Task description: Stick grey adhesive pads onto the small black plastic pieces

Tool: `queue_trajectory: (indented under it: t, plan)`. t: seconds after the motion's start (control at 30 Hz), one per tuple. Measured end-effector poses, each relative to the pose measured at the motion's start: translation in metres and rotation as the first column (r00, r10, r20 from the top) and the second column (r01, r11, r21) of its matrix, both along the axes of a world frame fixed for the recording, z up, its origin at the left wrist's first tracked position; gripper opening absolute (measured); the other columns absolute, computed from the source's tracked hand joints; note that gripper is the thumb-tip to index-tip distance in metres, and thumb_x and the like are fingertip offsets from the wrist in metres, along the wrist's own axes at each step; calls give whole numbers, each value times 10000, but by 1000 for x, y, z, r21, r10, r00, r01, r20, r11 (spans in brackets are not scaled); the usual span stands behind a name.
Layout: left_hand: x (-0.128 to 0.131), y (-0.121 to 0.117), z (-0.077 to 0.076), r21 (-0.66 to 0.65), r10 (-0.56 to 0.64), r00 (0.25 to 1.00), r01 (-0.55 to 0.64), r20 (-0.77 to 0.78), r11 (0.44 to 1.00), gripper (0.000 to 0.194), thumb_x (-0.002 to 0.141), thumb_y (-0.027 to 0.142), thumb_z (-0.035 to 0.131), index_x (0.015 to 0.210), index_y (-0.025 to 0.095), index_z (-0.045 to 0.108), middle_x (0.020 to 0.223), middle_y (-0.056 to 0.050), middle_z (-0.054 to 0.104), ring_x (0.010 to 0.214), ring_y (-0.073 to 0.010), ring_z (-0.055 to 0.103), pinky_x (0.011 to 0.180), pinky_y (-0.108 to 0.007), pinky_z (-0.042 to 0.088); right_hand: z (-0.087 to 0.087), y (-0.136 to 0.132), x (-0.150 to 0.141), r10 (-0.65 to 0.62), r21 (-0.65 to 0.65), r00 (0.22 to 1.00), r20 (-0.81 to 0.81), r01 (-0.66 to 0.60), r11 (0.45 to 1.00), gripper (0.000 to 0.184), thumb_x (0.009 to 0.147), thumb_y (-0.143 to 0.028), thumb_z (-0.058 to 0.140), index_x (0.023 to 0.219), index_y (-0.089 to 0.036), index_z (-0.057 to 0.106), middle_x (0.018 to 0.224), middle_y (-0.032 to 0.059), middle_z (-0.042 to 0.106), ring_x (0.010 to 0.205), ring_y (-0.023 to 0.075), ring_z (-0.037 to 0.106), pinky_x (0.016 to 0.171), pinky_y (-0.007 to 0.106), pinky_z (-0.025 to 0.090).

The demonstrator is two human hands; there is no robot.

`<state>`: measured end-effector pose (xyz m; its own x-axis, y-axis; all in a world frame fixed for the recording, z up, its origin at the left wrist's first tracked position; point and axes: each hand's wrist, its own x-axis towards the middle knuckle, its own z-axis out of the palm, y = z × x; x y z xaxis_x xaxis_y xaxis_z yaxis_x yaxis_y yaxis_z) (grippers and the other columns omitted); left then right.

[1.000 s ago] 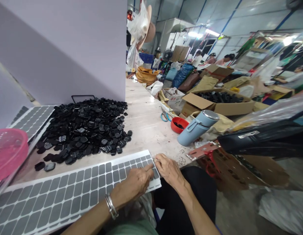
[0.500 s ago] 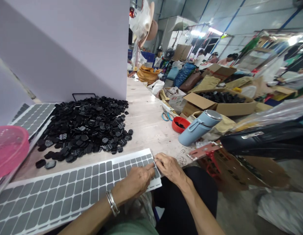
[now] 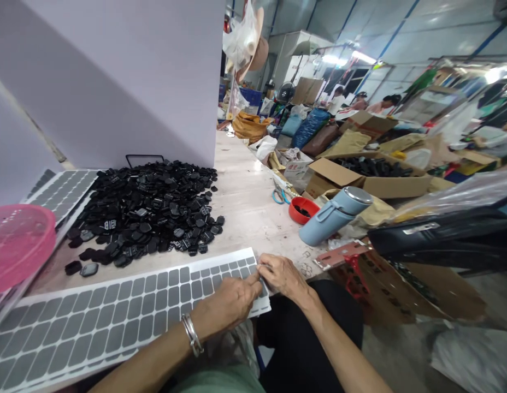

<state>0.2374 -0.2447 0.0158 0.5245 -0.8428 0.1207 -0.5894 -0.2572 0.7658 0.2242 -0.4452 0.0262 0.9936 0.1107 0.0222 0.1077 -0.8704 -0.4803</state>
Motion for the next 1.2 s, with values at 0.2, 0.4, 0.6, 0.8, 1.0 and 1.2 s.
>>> queue_trajectory:
  t: [0.2,0.4,0.6,0.8,1.0,1.2]
  plan:
    - [-4,1,9,244,-125,890,16,439,970,369,870,9,264,1072,142,542,859,-89,620,716,-207,551,676,-319,419,13,32,9,45,216,999,12,-46,975,192,866,-285,488,697,-201,520,610,-52,501,591,117,488,575,206,349]
    - [-22,20,18,124,-76,973,50,217,991,240,903,101,374,994,166,586,865,-55,652,753,-186,600,697,-284,438,31,52,12,86,337,995,51,-98,936,238,899,-351,474,714,-202,489,619,-57,405,585,113,406,559,214,328]
    - [-47,68,-2,123,-154,915,213,-372,969,189,848,279,581,1006,225,671,948,-30,714,857,-183,666,731,-239,471,18,45,-10,93,388,993,-76,-56,920,309,891,-459,482,724,-203,523,627,-45,405,586,126,396,544,228,329]
    - [-60,98,-19,472,138,929,43,-342,880,437,814,452,550,1158,193,622,1068,-125,686,961,-306,649,677,-342,491,15,57,-22,81,394,991,-103,-34,919,315,864,-491,494,743,-213,578,630,-32,469,575,137,445,545,227,385]
    - [-51,140,27,287,81,956,4,-282,958,224,855,391,560,954,251,704,808,-23,706,698,-184,650,524,-232,415,16,62,-28,-75,467,991,-106,117,876,283,792,-501,562,826,-240,665,689,9,626,662,190,569,508,236,418]
    - [10,220,31,292,720,487,-873,494,391,280,945,249,342,1040,178,595,1001,-99,622,868,-217,581,730,-308,439,3,69,-34,-124,489,986,-110,162,857,301,776,-513,573,851,-250,700,663,24,652,628,203,600,417,229,399]
